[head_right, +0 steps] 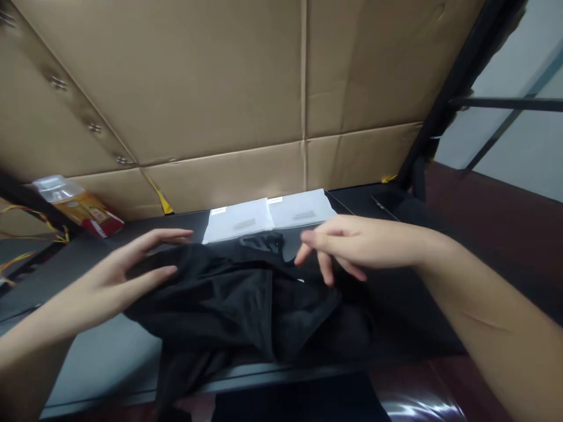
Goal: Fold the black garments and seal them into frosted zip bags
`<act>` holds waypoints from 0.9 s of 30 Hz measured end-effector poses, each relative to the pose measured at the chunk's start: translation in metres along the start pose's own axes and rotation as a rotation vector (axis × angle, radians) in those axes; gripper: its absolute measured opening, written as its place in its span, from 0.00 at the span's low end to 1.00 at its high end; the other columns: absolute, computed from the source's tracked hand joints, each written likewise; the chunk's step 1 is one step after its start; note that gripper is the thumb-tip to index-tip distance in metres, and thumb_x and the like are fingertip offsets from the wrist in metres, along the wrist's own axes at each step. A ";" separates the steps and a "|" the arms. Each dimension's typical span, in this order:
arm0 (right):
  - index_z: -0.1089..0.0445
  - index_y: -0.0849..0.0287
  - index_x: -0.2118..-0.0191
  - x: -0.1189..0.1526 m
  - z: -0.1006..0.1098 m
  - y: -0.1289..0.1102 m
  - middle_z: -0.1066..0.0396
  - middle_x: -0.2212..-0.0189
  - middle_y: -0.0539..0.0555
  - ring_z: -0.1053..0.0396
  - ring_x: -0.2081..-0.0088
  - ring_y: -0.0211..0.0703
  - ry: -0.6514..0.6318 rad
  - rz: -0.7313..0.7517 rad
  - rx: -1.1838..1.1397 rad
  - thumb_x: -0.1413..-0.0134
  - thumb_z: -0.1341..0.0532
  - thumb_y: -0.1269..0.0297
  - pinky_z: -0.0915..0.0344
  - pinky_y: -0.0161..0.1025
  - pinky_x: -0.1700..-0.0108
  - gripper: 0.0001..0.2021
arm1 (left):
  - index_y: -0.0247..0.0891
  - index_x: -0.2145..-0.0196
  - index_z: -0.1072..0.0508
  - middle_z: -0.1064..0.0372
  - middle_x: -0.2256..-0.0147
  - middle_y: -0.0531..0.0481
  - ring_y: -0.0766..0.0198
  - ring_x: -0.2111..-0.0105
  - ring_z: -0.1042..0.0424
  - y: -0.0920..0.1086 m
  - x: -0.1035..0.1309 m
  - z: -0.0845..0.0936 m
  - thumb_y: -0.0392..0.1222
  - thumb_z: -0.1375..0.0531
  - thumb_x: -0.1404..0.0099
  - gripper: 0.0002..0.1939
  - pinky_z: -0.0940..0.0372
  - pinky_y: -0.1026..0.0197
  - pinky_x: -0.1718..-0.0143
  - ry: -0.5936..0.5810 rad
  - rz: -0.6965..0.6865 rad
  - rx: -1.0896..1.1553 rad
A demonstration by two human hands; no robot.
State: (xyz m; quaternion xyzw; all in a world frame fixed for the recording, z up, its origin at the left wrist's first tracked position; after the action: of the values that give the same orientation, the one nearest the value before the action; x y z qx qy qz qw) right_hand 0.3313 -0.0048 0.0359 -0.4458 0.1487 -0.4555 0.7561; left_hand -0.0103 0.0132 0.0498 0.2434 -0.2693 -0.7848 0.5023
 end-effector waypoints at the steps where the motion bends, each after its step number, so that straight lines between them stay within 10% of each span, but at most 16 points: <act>1: 0.16 0.53 0.52 -0.008 0.002 -0.002 0.19 0.66 0.54 0.32 0.80 0.39 0.077 0.007 0.073 0.33 0.39 0.42 0.34 0.38 0.75 0.22 | 0.55 0.36 0.29 0.29 0.37 0.50 0.46 0.38 0.29 -0.003 -0.004 -0.007 0.59 0.36 0.32 0.28 0.30 0.50 0.37 -0.018 -0.026 -0.068; 6: 0.21 0.46 0.43 -0.040 -0.033 -0.028 0.21 0.48 0.54 0.23 0.52 0.53 0.125 0.274 0.349 0.47 0.26 0.44 0.27 0.43 0.55 0.27 | 0.52 0.33 0.33 0.37 0.32 0.46 0.45 0.33 0.35 -0.016 -0.012 -0.025 0.59 0.38 0.29 0.30 0.32 0.46 0.35 0.048 -0.044 -0.185; 10: 0.20 0.52 0.55 -0.053 -0.049 -0.030 0.20 0.55 0.53 0.24 0.56 0.49 0.054 0.308 0.350 0.35 0.33 0.59 0.29 0.44 0.54 0.07 | 0.56 0.32 0.36 0.29 0.38 0.47 0.45 0.44 0.24 -0.031 -0.008 -0.028 0.60 0.33 0.33 0.35 0.21 0.50 0.50 -0.006 0.170 0.221; 15: 0.20 0.51 0.57 -0.040 -0.026 -0.038 0.21 0.59 0.50 0.25 0.59 0.45 0.100 0.295 0.031 0.36 0.31 0.53 0.29 0.41 0.57 0.09 | 0.51 0.39 0.27 0.30 0.36 0.47 0.46 0.43 0.24 -0.048 0.005 -0.012 0.55 0.27 0.39 0.32 0.21 0.55 0.50 0.182 0.259 0.520; 19: 0.16 0.47 0.52 -0.030 -0.050 -0.040 0.22 0.46 0.52 0.23 0.55 0.46 -0.243 0.285 0.026 0.40 0.29 0.50 0.29 0.39 0.57 0.13 | 0.49 0.40 0.28 0.26 0.41 0.46 0.47 0.43 0.24 -0.060 0.000 -0.019 0.57 0.31 0.34 0.28 0.22 0.51 0.47 0.193 0.138 0.280; 23: 0.18 0.50 0.48 -0.047 -0.039 -0.017 0.23 0.46 0.56 0.24 0.56 0.46 0.093 0.184 0.220 0.32 0.38 0.45 0.31 0.40 0.58 0.19 | 0.48 0.37 0.32 0.33 0.38 0.45 0.48 0.37 0.32 -0.038 0.006 -0.021 0.55 0.38 0.28 0.25 0.29 0.46 0.40 0.275 -0.092 -0.167; 27: 0.19 0.53 0.55 -0.058 -0.046 -0.004 0.23 0.51 0.55 0.26 0.60 0.46 0.069 0.164 0.400 0.37 0.33 0.45 0.35 0.41 0.61 0.17 | 0.47 0.44 0.28 0.27 0.47 0.47 0.54 0.46 0.27 -0.006 0.032 -0.030 0.51 0.37 0.27 0.16 0.30 0.54 0.45 0.112 -0.274 -0.386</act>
State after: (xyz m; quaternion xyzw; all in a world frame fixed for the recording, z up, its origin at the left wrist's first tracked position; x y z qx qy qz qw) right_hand 0.2690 0.0172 0.0026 -0.2575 0.1170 -0.4278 0.8585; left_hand -0.0069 -0.0195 0.0199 0.2204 -0.0508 -0.8678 0.4425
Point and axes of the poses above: each hand's wrist, its own x-axis away from the middle knuckle, its own z-axis out of the back of the hand, y = z × x, the point moved 7 cm from there along -x, towards the middle knuckle
